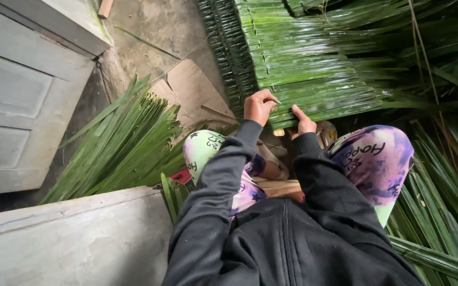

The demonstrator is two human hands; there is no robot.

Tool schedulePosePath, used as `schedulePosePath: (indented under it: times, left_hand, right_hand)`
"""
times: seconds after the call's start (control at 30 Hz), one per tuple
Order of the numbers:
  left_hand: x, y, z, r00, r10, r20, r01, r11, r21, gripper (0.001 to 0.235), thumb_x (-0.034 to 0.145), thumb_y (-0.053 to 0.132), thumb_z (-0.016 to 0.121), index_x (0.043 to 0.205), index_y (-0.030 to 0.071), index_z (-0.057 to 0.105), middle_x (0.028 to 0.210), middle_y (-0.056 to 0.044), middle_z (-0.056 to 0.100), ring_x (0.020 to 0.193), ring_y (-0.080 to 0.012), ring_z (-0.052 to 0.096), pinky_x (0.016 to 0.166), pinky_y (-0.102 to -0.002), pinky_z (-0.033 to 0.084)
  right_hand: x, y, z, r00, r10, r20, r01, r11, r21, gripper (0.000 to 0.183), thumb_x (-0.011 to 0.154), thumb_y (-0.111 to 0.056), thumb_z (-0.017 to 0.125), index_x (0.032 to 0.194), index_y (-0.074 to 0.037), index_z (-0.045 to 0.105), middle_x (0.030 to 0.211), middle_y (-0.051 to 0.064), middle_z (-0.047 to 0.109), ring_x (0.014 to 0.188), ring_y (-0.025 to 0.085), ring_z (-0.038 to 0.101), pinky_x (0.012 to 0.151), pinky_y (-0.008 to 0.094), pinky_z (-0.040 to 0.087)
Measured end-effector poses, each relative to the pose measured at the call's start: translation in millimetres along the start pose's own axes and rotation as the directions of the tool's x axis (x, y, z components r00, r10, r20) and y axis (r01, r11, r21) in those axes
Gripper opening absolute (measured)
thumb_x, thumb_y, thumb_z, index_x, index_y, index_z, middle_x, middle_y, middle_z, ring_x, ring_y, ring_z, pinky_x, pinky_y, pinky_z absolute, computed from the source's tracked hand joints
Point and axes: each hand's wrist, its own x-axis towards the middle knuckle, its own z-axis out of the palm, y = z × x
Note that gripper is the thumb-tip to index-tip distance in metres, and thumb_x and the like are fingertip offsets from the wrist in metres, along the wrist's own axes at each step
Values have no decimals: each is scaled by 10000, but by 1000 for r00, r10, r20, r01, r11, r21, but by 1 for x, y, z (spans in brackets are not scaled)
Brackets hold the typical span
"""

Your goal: Weaving palm leaves over a wooden spine to create a thatched panel

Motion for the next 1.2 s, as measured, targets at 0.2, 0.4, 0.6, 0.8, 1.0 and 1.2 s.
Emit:
schedulePosePath:
  times: [0.2,0.4,0.6,0.8,1.0,1.2]
  left_hand:
    - [-6,-6,12,953,292,-76,-286,955,76,161,782,120,808,810,253,721,774,1,664,841,-244,726,768,-363,599]
    - [-12,-1,15,947,321,-8,-313,929,197,185,799,115,788,843,250,670,813,-8,648,894,-275,714,825,-417,608]
    - [-7,-7,19,941,339,-13,-327,916,234,205,790,157,794,826,280,634,804,26,622,881,-248,716,817,-381,606]
    - [-8,-9,18,898,438,-55,-424,890,167,211,782,135,786,772,253,612,756,14,607,832,-269,711,774,-382,607]
    - [-8,-7,15,813,561,-158,-546,828,129,224,853,121,689,698,229,570,713,-34,615,775,-299,691,763,-401,581]
    - [-8,-20,29,909,395,-132,-377,915,145,181,845,186,697,713,274,612,773,-20,628,873,-283,695,804,-384,592]
  right_hand:
    - [16,3,-3,999,21,-29,-21,999,-30,881,644,-66,1063,1308,143,524,1186,373,625,1132,505,640,923,748,450]
    - [25,7,-6,999,13,-46,-14,1000,-24,893,645,-49,1056,1316,137,497,1181,369,623,1114,511,653,913,760,453]
    - [16,2,-3,1000,27,-10,-28,999,-23,817,665,-53,1039,1271,143,527,1147,345,638,1078,475,670,896,738,472]
    - [14,6,-2,999,35,30,-35,999,7,704,696,-53,1009,1220,143,582,1107,322,654,1048,464,689,877,685,511]
    - [33,10,-2,994,88,58,-89,996,25,628,752,-76,966,1215,122,591,1129,316,646,1056,491,684,874,695,538]
    - [71,22,-12,995,85,57,-82,995,-58,606,741,-132,982,1177,89,623,1132,304,656,1029,479,694,865,717,529]
